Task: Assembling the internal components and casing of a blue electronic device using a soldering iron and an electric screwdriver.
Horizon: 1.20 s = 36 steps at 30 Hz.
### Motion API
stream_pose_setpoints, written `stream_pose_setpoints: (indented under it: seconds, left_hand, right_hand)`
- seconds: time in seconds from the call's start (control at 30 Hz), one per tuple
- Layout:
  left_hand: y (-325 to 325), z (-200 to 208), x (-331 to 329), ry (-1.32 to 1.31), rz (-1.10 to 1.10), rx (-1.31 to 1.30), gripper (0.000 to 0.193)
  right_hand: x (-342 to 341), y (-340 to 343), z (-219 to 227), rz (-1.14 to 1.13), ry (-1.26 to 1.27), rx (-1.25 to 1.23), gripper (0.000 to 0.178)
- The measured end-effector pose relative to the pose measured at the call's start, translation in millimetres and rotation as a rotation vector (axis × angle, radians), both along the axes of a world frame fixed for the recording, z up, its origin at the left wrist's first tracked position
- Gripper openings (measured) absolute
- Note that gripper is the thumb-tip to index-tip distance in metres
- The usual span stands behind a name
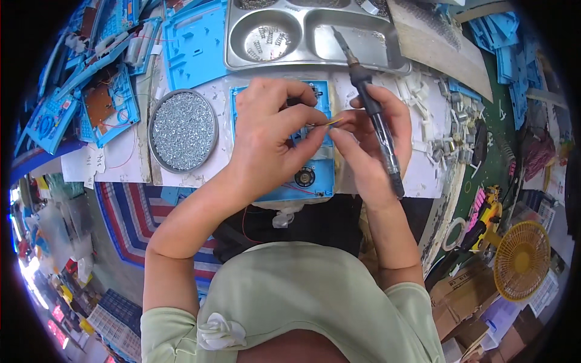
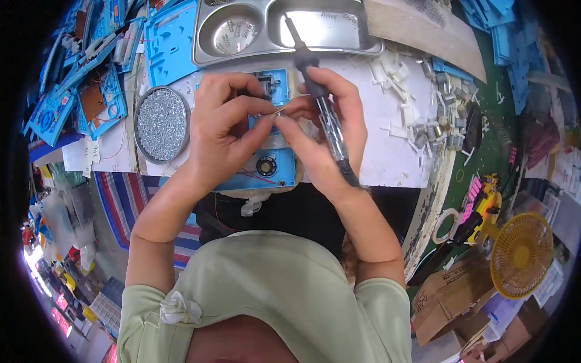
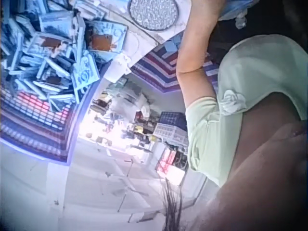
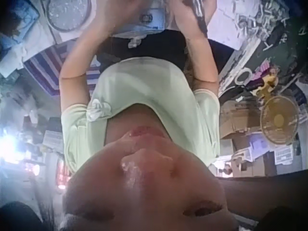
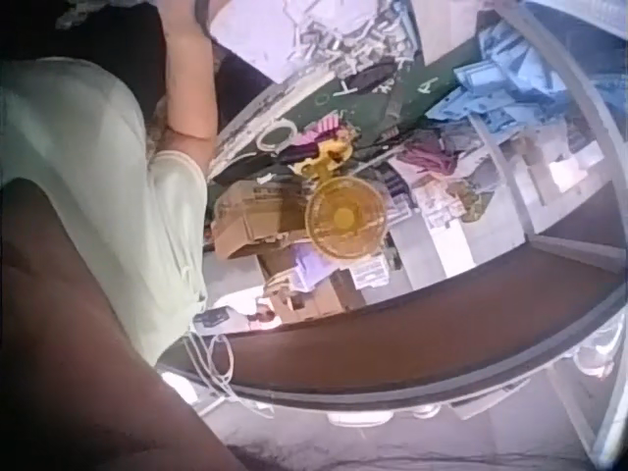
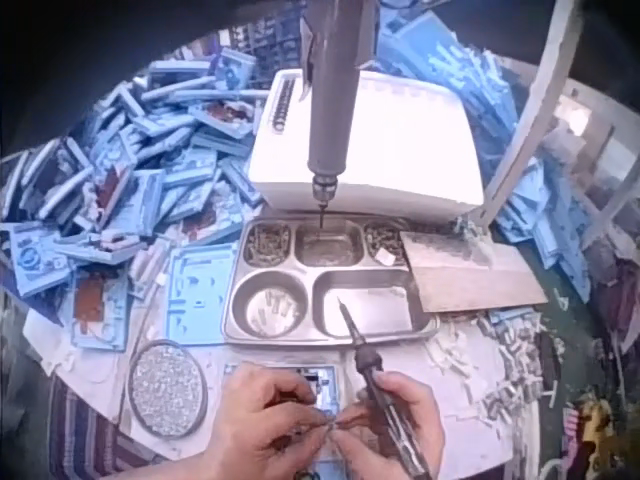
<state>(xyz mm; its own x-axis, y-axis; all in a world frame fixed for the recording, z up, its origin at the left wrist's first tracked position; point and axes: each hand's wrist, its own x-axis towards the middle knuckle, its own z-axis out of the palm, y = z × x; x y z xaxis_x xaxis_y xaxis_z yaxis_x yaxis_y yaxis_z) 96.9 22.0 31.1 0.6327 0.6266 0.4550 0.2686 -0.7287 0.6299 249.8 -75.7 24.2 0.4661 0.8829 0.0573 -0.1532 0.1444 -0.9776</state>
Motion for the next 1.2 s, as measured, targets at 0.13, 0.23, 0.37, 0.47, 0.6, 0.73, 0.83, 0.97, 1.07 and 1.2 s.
stream_pose_setpoints:
  seconds: [0.13,0.23,0.37,0.47,0.6,0.73,0.83,0.97,1.07,1.2]
  left_hand:
    - [0.6,-0.7,-3.1,-0.002,0.02,0.004,0.021]
    - [0.1,-4.5,-2.7,-0.029,0.028,-0.006,0.019]
    - [0.1,-7.7,-1.7,-0.051,0.026,-0.024,0.017]
    - [2.5,-5.1,-6.4,-0.009,-0.029,-0.102,0.019]
    - [0.5,-3.2,-9.0,-0.062,0.003,-0.262,0.015]
    - [0.4,-2.1,-7.1,-0.057,0.012,-0.231,0.014]
    - [1.0,-1.5,-9.1,0.013,0.015,-0.103,0.014]
    - [-3.4,-9.4,-9.0,0.058,0.026,-0.056,0.015]
    - [-2.8,-8.1,-7.3,0.114,0.027,-0.004,0.016]
    - [-3.2,-8.8,-3.7,0.128,0.041,0.023,0.016]
  right_hand:
    - [-1.9,5.5,1.5,0.004,-0.03,-0.044,0.061]
    - [-0.8,5.3,0.7,0.016,-0.082,-0.026,0.059]
    - [-0.7,5.6,1.3,0.015,-0.125,-0.034,0.059]
    - [-1.6,6.6,-0.1,0.0,-0.094,-0.004,0.06]
    - [-8.6,5.3,0.3,-0.035,-0.071,0.005,0.059]
    - [-7.7,1.9,-14.5,-0.027,-0.317,0.082,0.057]
    - [12.6,-13.0,-10.8,-0.137,-0.477,0.154,0.05]
    - [49.9,-56.7,-1.9,-0.16,-0.478,0.157,0.034]
    - [52.4,-83.4,-1.6,-0.055,-0.415,0.07,0.032]
    - [46.5,-84.0,-5.1,0.04,-0.461,0.067,0.027]
